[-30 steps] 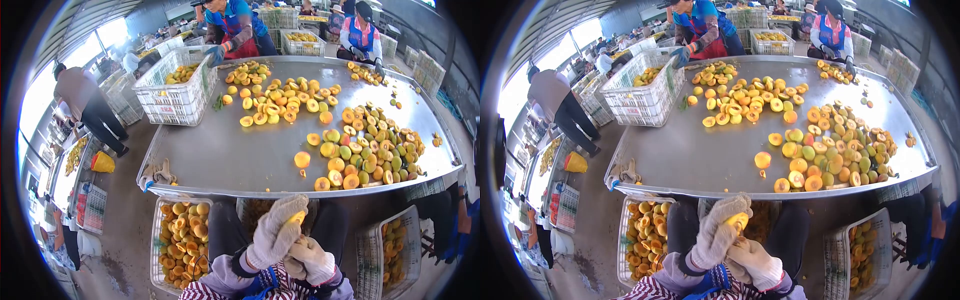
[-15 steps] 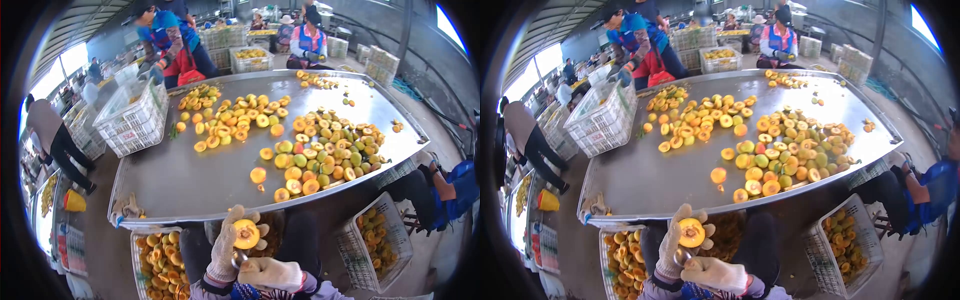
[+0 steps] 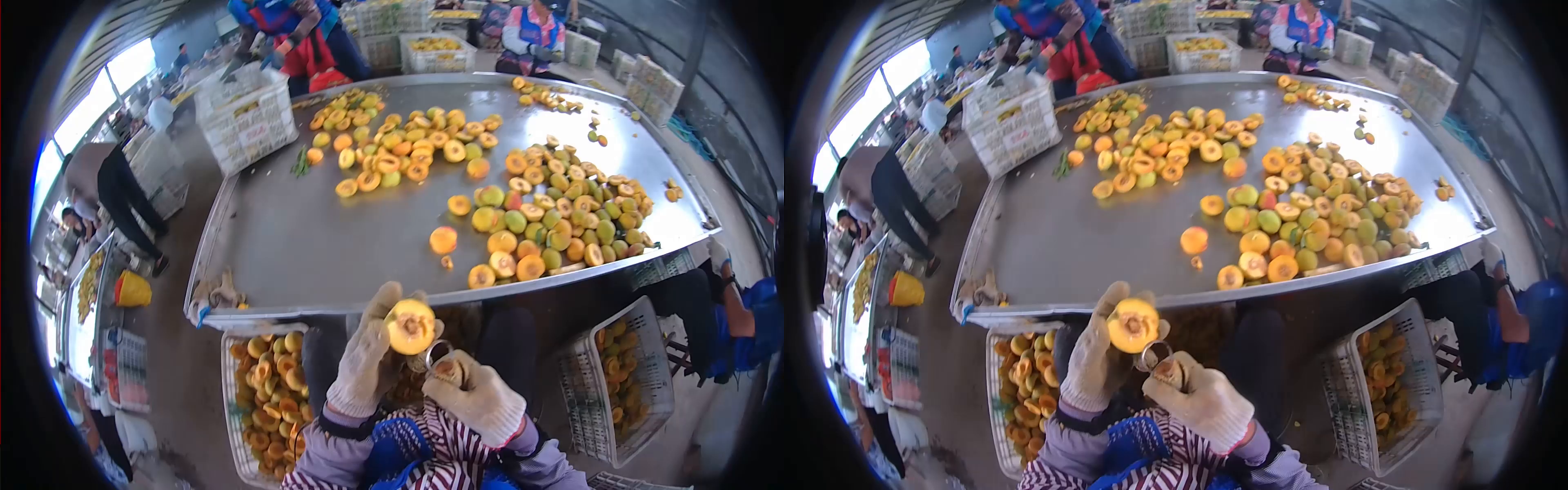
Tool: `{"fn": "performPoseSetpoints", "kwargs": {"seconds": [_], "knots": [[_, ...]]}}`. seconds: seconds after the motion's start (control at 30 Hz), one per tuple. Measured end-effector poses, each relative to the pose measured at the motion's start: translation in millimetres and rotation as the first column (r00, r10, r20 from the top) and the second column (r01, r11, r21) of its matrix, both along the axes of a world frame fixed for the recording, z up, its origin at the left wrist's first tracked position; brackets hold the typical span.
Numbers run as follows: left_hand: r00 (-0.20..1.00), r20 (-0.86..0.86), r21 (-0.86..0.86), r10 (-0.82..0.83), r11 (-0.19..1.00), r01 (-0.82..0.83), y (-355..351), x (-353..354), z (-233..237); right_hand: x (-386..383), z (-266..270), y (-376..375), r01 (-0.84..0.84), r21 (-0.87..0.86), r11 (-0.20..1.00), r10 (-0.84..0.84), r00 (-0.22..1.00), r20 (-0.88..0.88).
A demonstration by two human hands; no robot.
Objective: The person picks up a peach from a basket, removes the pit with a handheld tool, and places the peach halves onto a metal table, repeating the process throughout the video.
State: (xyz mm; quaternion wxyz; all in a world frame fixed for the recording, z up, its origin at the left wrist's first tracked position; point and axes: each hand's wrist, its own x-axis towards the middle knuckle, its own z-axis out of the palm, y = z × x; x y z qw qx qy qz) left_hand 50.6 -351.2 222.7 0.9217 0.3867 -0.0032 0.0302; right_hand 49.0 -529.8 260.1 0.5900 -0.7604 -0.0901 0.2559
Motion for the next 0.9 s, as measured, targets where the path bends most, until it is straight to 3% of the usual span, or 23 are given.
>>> {"fn": "performPoseSetpoints", "kwargs": {"seconds": [0.07, 0.1, 0.23, 0.4, 0.5, 0.57, 0.63, 0.67, 0.7, 0.8, 0.9], "knots": [[0.998, 0.049, 0.074, -0.042, 0.997, 0.038, 5.4, -2.5, 1.4, 0.6, 1.1, 1.6, -0.009, -0.064, 0.998, 0.013, 0.998, 0.058], [0.999, 0.028, 0.189, 0.022, 0.982, -0.027, 3.0, -0.8, 2.2, 0.5, 1.3, 3.3, -0.013, -0.090, 0.996, 0.019, 0.998, 0.066], [0.998, -0.051, 0.239, -0.027, 0.970, 0.038, 6.9, -4.6, 3.3, -1.8, -2.7, 9.1, -0.001, -0.141, 0.990, 0.036, 0.969, 0.245], [0.992, -0.098, 0.314, -0.076, 0.944, 0.103, 10.8, -9.0, 7.3, -1.5, -3.0, 11.4, 0.013, -0.142, 0.990, 0.025, 0.965, 0.262], [0.990, -0.133, 0.365, -0.053, 0.926, 0.098, 12.1, -9.5, 3.8, -2.4, -10.4, 12.1, 0.115, -0.008, 0.993, -0.102, 0.914, 0.394], [0.995, -0.068, 0.392, -0.075, 0.915, 0.096, 16.4, -7.5, 1.7, -2.8, -13.9, 14.4, 0.184, 0.040, 0.982, -0.183, 0.881, 0.435], [0.990, 0.014, 0.759, -0.139, 0.646, 0.080, 14.2, -5.1, -7.4, -0.2, -11.9, 18.1, 0.256, 0.098, 0.962, -0.269, 0.814, 0.515], [0.955, 0.218, 0.911, -0.203, 0.393, -0.124, 12.5, -1.4, -12.2, 1.4, -13.3, 16.1, 0.221, -0.008, 0.975, -0.182, 0.823, 0.539], [0.990, 0.051, 0.717, -0.131, 0.695, 0.054, 4.4, -10.2, 2.4, 1.9, -16.2, 16.1, 0.199, 0.008, 0.980, -0.170, 0.817, 0.551], [0.986, -0.043, 0.538, -0.160, 0.828, 0.157, 1.7, -11.8, -12.4, 3.5, -23.1, 16.5, 0.234, -0.032, 0.972, -0.186, 0.839, 0.511], [0.983, -0.152, 0.524, -0.103, 0.835, 0.168, -2.7, -15.6, -25.6, 3.9, -28.7, 15.9, 0.224, -0.020, 0.974, -0.193, 0.876, 0.441]]}}
